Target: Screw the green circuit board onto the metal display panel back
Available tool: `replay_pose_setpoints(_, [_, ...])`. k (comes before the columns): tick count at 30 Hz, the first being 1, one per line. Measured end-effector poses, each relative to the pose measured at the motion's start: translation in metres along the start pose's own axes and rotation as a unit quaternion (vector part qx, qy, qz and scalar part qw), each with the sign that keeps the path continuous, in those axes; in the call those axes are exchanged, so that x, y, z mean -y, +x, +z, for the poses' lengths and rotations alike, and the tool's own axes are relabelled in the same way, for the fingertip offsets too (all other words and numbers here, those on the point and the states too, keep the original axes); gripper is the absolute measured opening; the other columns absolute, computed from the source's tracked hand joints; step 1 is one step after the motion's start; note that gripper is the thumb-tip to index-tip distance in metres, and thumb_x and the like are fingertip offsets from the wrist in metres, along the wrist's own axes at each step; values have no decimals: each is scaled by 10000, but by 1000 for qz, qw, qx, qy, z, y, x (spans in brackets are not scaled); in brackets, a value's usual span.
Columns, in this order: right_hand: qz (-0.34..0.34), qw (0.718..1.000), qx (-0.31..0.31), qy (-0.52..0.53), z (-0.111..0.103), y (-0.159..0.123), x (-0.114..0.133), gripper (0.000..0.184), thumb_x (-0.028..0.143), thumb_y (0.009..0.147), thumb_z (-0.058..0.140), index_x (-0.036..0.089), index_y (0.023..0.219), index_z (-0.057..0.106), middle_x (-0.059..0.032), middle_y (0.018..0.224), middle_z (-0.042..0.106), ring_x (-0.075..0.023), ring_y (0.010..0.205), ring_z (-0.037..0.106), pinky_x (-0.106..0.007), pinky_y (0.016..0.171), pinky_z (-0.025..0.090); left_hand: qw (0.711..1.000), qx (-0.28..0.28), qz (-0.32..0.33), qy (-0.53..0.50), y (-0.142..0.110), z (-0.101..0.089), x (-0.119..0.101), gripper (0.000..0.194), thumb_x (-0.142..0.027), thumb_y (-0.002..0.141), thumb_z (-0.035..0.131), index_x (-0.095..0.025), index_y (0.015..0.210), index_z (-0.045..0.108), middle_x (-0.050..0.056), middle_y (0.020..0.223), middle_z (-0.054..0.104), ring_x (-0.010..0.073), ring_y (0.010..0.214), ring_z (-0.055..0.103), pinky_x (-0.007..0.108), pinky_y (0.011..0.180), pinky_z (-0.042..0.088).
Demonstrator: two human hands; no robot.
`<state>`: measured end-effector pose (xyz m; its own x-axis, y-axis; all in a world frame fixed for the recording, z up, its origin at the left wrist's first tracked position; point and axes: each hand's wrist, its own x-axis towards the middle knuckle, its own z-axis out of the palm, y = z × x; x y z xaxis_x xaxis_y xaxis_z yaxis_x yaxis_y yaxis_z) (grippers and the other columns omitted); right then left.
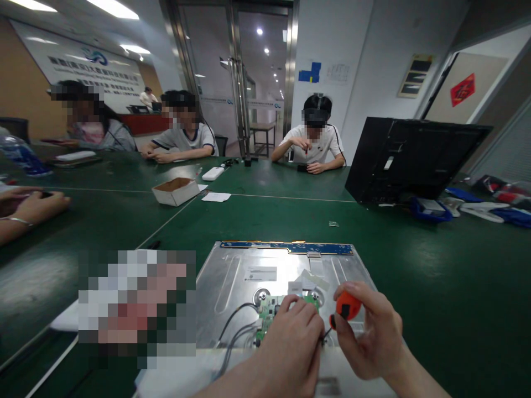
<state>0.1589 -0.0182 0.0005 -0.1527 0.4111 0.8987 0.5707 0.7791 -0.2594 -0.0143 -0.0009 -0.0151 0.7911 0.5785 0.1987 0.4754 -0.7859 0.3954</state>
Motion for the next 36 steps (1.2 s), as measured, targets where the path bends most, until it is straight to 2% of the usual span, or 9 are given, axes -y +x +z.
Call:
replay_pose_setpoints(4, [-4,999,-36,-33,2,-5,-3,581,125,748,622,176,1300,449,-95,919,640,-214,750,648,-340,588,562,1000,1,0,3,0,0,0,140,-187,817,498,-185,951,540,77,970,605,246,929,540,460,986,329])
replay_pose_setpoints(10, [-24,998,-24,-51,3,3,-1,540,119,777,624,181,1282,445,-10,730,621,-160,570,598,-288,509,524,1000,-3,2,-3,-1,0,0,161,-193,822,504,-187,979,536,77,996,606,243,949,542,453,994,328])
replay_pose_setpoints(17, [-2,1000,-2,23,-3,1,-1,517,133,779,547,174,1280,430,-108,941,638,-224,773,657,-360,601,564,1000,11,-3,5,0,-1,-1,129,-191,828,500,-188,951,541,78,1001,603,250,963,534,467,1010,311])
replay_pose_setpoints(20, [16,1000,-10,25,-2,-5,-4,546,114,754,570,176,1278,430,-116,970,624,-215,761,648,-358,605,562,1000,9,-5,7,1,-2,-2,139,-191,831,497,-185,962,544,80,1001,600,251,959,532,468,1003,317])
replay_pose_setpoints(26, [13,999,-52,-3,1,0,-3,530,122,741,636,209,1226,438,-48,842,602,-171,644,610,-288,504,522,1000,10,-5,3,0,-1,-2,152,-192,813,508,-188,960,546,81,1011,601,252,968,528,463,1006,319])
replay_pose_setpoints(30, [-27,998,-31,-40,-1,13,2,459,118,782,625,203,1202,459,20,667,593,-133,490,559,-243,427,467,1000,4,-4,0,-1,1,0,177,-194,813,509,-190,987,542,79,1012,605,250,972,532,467,1021,306])
replay_pose_setpoints(33, [-29,998,-14,-56,-2,14,2,421,182,819,596,185,1218,463,-9,685,635,-172,555,616,-290,483,510,1000,6,-1,5,-1,1,1,160,-197,816,511,-191,974,541,79,1003,605,252,966,538,470,1013,315])
replay_pose_setpoints(36, [-3,1000,7,-15,-4,7,0,417,189,837,521,158,1247,454,-69,802,657,-209,676,659,-345,566,548,1000,6,1,8,0,-1,0,132,-193,823,506,-190,951,539,77,993,601,250,957,539,465,1004,324])
